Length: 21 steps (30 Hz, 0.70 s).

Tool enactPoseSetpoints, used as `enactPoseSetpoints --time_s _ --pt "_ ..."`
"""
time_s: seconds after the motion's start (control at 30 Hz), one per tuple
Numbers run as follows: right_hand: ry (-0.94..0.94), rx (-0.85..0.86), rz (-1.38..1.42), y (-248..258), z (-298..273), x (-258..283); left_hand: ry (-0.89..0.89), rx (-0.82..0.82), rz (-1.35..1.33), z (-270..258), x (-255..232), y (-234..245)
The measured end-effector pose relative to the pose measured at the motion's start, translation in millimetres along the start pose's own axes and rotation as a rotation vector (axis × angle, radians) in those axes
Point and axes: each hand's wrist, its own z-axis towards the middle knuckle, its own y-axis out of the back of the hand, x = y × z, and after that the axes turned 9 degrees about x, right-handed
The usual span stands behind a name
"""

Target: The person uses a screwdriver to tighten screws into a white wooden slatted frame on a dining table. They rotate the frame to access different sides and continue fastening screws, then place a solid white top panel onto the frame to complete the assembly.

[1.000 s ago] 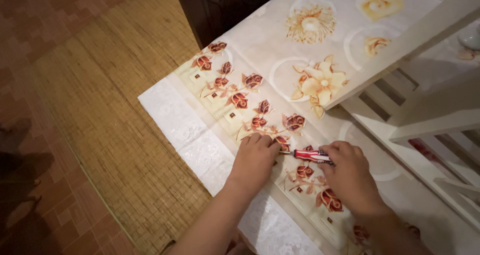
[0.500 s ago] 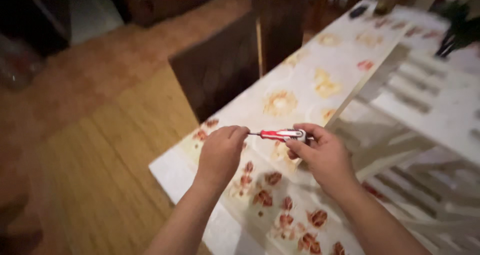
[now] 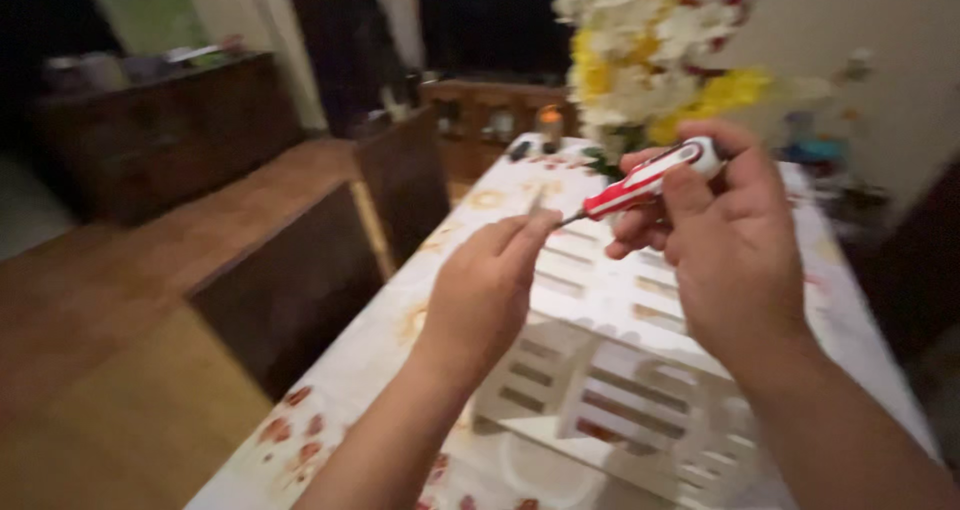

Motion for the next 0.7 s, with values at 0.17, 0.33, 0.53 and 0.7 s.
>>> enactPoseSetpoints --time_s 0.17,0.33,0.53,0.7 --pt "-0.023 -0.115 -0.222 77.3 -17.0 21.8 0.059 0.276 -0.323 26.2 -30.7 -81.1" --pt "-0.08 -0.14 -0.454 131.2 -48.4 24.3 0.163 0.557 -0.559 28.9 -67.2 -147.1" --pt "-0.269 -0.236 -0.544 167.3 -77.1 14.3 0.212 0.754 -0.697 22.9 -79.8 -196.9" --pt "-0.305 -0.267 -0.558 175.0 -87.0 7.2 0.255 0.762 -0.759 14.5 -80.4 -212.2"
